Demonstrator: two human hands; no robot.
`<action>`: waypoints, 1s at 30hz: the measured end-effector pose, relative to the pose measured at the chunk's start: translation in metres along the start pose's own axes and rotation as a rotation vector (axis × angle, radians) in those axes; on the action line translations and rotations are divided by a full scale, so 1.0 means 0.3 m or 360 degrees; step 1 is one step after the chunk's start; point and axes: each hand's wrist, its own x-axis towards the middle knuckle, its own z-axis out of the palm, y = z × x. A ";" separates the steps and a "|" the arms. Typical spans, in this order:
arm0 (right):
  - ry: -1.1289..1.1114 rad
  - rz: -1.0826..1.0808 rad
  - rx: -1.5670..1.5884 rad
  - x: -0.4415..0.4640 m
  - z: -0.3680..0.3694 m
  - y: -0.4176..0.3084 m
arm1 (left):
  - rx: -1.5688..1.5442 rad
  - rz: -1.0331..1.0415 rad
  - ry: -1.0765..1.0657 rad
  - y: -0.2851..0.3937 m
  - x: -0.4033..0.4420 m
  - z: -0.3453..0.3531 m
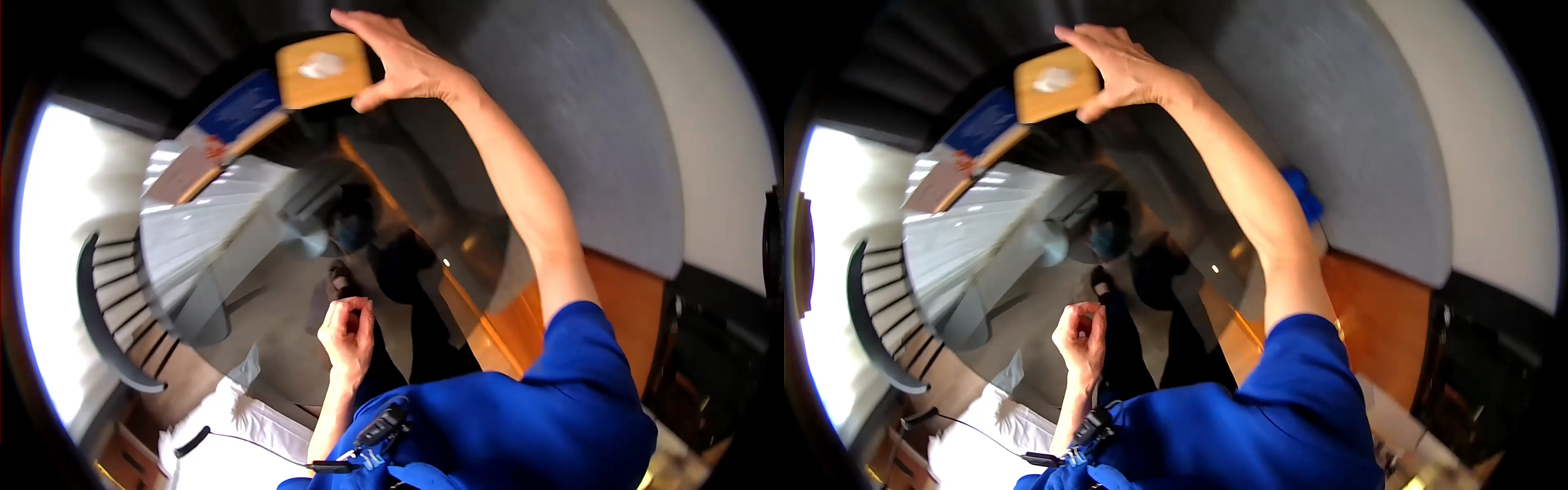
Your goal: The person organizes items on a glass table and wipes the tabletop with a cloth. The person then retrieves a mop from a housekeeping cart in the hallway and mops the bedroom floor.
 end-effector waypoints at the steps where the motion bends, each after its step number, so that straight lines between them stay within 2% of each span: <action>1: 0.0219 0.0184 -0.0014 -0.107 -0.052 0.003 | -0.0063 0.0016 -0.0143 0.033 -0.024 0.042; 2: 0.0451 0.0340 -0.0039 -0.225 -0.125 -0.009 | -0.0125 0.0041 -0.0267 0.066 -0.053 0.108; 3: 0.0834 0.0632 0.0155 -0.378 -0.152 -0.005 | -0.0162 0.0175 -0.0463 0.074 -0.097 0.180; 4: 0.1095 0.1063 0.0335 -0.580 -0.157 0.051 | -0.0198 0.0415 -0.0717 0.103 -0.121 0.246; 6: 0.1735 0.1491 0.0509 -1.082 -0.101 0.166 | -0.0417 0.0331 -0.1113 0.104 -0.220 0.409; 7: 0.1881 0.1955 0.0586 -1.302 -0.083 0.134 | -0.0469 0.0182 -0.1276 0.106 -0.272 0.487; 8: 0.1777 0.2405 0.0361 -1.557 -0.035 0.157 | -0.0456 0.0093 -0.1379 0.105 -0.324 0.562; 10: 0.1938 0.3172 0.0822 -1.721 0.014 0.087 | -0.0352 -0.0064 -0.1510 0.064 -0.377 0.713; 12: 0.2001 0.3299 0.1057 -1.782 0.051 0.150 | -0.0198 -0.0171 -0.1475 -0.027 -0.411 0.877; 14: 0.2058 0.3108 0.1620 -1.845 0.093 0.256 | -0.0054 -0.0267 -0.1179 -0.147 -0.423 1.043; 15: 0.2085 0.2812 0.2040 -1.877 0.110 0.349 | -0.0079 -0.0289 -0.0953 -0.196 -0.403 1.133; 16: 0.2321 0.2731 0.2102 -1.852 0.102 0.420 | -0.0106 -0.0303 -0.0727 -0.234 -0.360 1.216; 17: 0.2229 0.2492 0.2204 -1.852 0.094 0.495 | -0.0057 -0.0364 -0.0610 -0.256 -0.296 1.293; 18: 0.2245 0.2253 0.2206 -1.746 -0.024 0.472 | -0.0017 -0.0425 -0.0496 -0.287 -0.225 1.371; 20: 0.2261 0.1753 0.2025 -1.703 -0.125 0.477 | -0.0645 -0.0377 -0.0133 -0.442 -0.059 1.546; 21: 0.2093 0.1722 0.1941 -1.734 -0.145 0.503 | -0.0330 -0.0149 0.0025 -0.398 0.045 1.594; 22: 0.1927 0.1690 0.1850 -1.771 -0.162 0.527 | -0.0404 -0.0244 0.0049 -0.464 0.150 1.659; 23: 0.1601 0.1816 0.1226 -1.808 -0.146 0.538 | -0.0477 -0.0345 0.0075 -0.533 0.225 1.719; 24: 0.1327 0.1859 0.0732 -1.881 -0.093 0.561 | -0.0171 -0.0307 0.0130 -0.519 0.263 1.751; 26: 0.0813 0.2295 0.0001 -1.951 -0.021 0.517 | 0.0440 -0.0227 0.0239 -0.441 0.328 1.768; 28: 0.1166 0.2362 0.0050 -2.016 0.156 0.487 | 0.0565 -0.0320 0.0153 -0.388 0.333 1.770; 29: 0.1129 0.2158 -0.0299 -2.017 0.208 0.469 | 0.0634 -0.0364 0.0116 -0.374 0.327 1.767; 30: 0.1221 0.2301 -0.0086 -2.012 0.232 0.469 | 0.0466 -0.0314 0.0112 -0.392 0.310 1.761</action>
